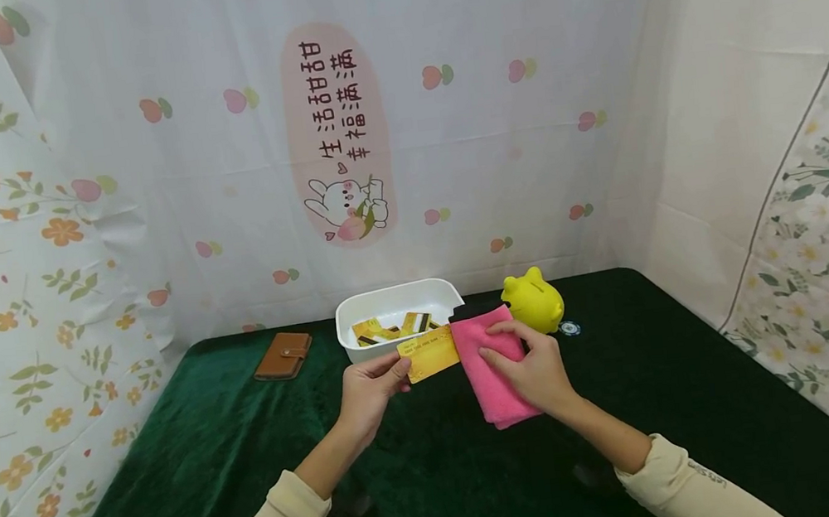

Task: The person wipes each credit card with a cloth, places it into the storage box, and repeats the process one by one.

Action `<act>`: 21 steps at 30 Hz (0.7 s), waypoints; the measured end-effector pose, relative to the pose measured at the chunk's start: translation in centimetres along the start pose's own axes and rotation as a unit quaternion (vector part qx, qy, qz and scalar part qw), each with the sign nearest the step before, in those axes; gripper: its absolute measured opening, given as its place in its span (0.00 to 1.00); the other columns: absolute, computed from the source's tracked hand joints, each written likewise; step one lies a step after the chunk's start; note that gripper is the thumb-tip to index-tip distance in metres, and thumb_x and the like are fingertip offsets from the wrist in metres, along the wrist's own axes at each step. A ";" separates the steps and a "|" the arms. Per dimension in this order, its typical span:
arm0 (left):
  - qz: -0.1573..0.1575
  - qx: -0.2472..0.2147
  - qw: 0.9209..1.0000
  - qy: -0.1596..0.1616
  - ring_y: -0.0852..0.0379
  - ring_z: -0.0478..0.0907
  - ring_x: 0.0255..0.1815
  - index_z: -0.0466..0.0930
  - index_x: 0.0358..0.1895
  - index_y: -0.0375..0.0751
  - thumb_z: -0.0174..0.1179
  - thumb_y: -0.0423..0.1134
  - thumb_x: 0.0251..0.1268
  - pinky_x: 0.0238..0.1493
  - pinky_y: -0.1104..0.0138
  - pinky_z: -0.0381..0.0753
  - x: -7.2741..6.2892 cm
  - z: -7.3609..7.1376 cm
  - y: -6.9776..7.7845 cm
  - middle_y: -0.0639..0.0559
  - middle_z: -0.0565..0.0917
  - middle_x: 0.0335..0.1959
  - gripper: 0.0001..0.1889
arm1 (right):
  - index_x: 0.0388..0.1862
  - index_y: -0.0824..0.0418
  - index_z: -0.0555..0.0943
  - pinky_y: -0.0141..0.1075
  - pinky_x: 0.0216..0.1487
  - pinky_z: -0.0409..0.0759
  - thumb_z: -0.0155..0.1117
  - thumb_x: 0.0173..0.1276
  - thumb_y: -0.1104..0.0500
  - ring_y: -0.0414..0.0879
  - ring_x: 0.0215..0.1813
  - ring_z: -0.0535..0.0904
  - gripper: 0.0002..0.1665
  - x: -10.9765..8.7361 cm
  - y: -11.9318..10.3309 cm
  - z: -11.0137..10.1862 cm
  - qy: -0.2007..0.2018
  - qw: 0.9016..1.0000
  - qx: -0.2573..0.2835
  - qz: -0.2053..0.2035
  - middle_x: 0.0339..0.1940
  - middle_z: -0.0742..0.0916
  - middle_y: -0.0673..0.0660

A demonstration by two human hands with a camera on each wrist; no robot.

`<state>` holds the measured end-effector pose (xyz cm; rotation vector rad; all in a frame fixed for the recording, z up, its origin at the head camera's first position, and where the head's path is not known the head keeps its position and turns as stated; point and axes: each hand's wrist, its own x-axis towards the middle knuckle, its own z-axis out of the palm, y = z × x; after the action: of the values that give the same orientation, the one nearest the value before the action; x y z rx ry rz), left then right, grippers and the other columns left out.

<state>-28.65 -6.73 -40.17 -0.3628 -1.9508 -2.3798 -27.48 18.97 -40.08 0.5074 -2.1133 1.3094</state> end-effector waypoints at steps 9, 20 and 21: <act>-0.025 0.005 0.998 0.063 0.59 0.84 0.27 0.82 0.46 0.22 0.66 0.32 0.65 0.30 0.69 0.84 2.3 -1.4 0.4 0.45 0.88 0.33 0.14 | 0.48 0.59 0.82 0.34 0.27 0.79 0.75 0.61 0.62 0.49 0.29 0.78 0.17 0.1 1.4 -1.5 -0.010 0.999 -0.034 0.040 0.40 0.86 0.58; -0.058 0.012 0.993 0.102 0.59 0.86 0.31 0.79 0.49 0.27 0.65 0.37 0.66 0.34 0.69 0.85 6.3 -2.2 0.6 0.42 0.87 0.40 0.15 | 0.47 0.57 0.81 0.35 0.27 0.79 0.74 0.63 0.59 0.51 0.31 0.77 0.15 -0.5 2.3 -2.2 -0.043 0.994 -0.047 0.087 0.45 0.85 0.59; -0.062 0.016 0.993 0.102 0.59 0.86 0.32 0.80 0.48 0.28 0.65 0.36 0.66 0.34 0.69 0.85 6.6 -2.2 0.6 0.44 0.87 0.40 0.14 | 0.47 0.57 0.81 0.35 0.27 0.79 0.74 0.63 0.59 0.51 0.32 0.77 0.15 -0.6 2.3 -2.2 -0.046 0.994 -0.047 0.091 0.46 0.85 0.59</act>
<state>-35.25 -8.28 -38.62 0.0038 -1.9683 -2.3445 -27.82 21.96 -41.28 0.3475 -2.3309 1.2983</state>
